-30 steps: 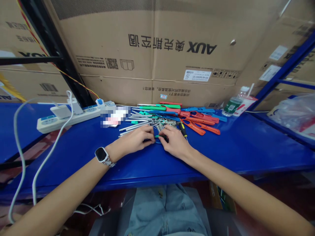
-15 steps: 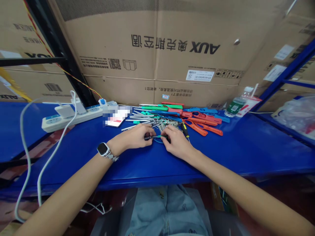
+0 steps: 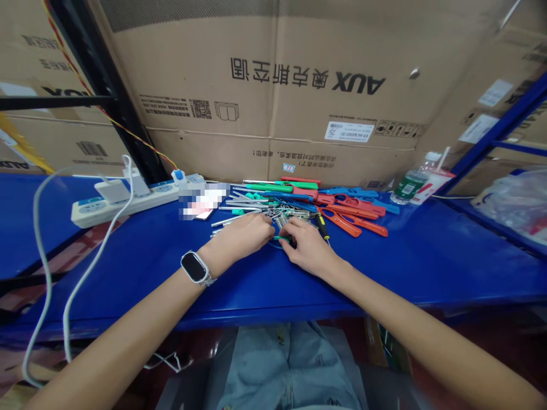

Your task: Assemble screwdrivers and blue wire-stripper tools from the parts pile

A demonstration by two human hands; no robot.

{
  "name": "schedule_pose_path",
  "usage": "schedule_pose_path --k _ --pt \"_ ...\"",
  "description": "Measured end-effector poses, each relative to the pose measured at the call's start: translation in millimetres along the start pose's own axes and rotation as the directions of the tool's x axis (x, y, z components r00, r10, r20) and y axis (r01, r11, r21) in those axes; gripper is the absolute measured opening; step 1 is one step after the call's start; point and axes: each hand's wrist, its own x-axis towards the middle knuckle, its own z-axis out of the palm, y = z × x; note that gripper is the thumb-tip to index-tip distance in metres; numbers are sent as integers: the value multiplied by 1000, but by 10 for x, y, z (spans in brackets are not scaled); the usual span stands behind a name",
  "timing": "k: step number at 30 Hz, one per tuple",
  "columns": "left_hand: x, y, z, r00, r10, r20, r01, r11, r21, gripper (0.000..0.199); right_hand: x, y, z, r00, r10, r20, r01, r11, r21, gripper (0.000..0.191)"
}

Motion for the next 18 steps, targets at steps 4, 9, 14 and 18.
schedule_pose_path --k 4,9,14,18 --pt "-24 38 12 999 -5 -53 6 1000 22 24 -17 5 15 999 -9 -31 9 1000 22 7" --pt "-44 13 19 998 -48 -29 47 998 -45 24 -24 3 49 998 7 -58 -8 1000 -6 6" --pt "-35 -18 62 997 -63 -42 58 992 -109 24 -20 -29 65 998 34 -48 -37 998 -52 6" --pt "-37 -32 84 997 -59 -55 51 988 -144 24 -15 -57 38 999 52 -16 -53 995 -87 6"
